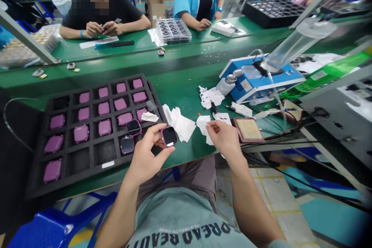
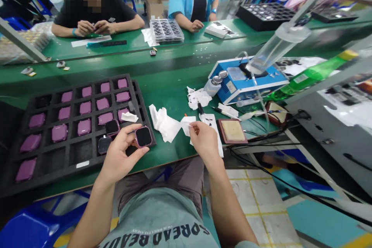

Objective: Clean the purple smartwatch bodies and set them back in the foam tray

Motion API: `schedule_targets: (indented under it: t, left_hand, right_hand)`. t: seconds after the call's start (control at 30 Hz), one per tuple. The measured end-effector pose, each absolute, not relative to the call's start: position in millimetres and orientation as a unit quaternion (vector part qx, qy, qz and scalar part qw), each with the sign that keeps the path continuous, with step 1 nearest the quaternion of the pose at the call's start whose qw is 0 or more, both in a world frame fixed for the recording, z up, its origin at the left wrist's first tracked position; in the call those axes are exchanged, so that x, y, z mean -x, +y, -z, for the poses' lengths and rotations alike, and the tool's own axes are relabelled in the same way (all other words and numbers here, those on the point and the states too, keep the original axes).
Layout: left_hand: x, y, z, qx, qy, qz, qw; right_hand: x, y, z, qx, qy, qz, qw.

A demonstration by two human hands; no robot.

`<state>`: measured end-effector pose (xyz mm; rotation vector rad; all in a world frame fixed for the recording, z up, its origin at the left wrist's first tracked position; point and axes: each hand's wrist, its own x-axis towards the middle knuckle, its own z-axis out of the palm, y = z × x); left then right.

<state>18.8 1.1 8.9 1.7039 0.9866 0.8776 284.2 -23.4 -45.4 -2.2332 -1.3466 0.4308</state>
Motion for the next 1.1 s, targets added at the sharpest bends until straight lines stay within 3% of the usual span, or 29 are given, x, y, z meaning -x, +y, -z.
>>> schedule_targets:
  t: [0.17, 0.23, 0.33, 0.43, 0.6, 0.73, 0.9, 1.1]
  left_hand:
    - [-20, 1, -11, -0.691, 0.406, -0.364, 0.475]
    - [-20, 0, -12, -0.691, 0.403, -0.362, 0.479]
    - [-20, 0, -13, -0.694, 0.397, -0.358, 0.482]
    - [-19, 0, -12, -0.697, 0.398, -0.360, 0.476]
    - [-19, 1, -12, -0.694, 0.405, -0.363, 0.472]
    - [-19, 1, -13, -0.690, 0.399, -0.360, 0.484]
    - [-19, 2, -12, -0.688, 0.411, -0.359, 0.479]
    - [-19, 1, -13, -0.688, 0.411, -0.356, 0.481]
  right_hand:
    - [-278, -23, 36, 0.749, -0.498, -0.209, 0.384]
    - [-286, -26, 39, 0.787, -0.474, -0.172, 0.356]
    - [-303, -34, 47, 0.869, -0.423, -0.089, 0.242]
    - [-314, -39, 56, 0.895, -0.407, -0.121, 0.138]
    - [-313, -43, 58, 0.897, -0.400, -0.148, 0.120]
    - [-325, -46, 47, 0.894, -0.394, -0.072, 0.202]
    - [-344, -1, 27, 0.814, -0.389, -0.012, 0.430]
    - [-354, 64, 12, 0.771, -0.438, 0.046, 0.459]
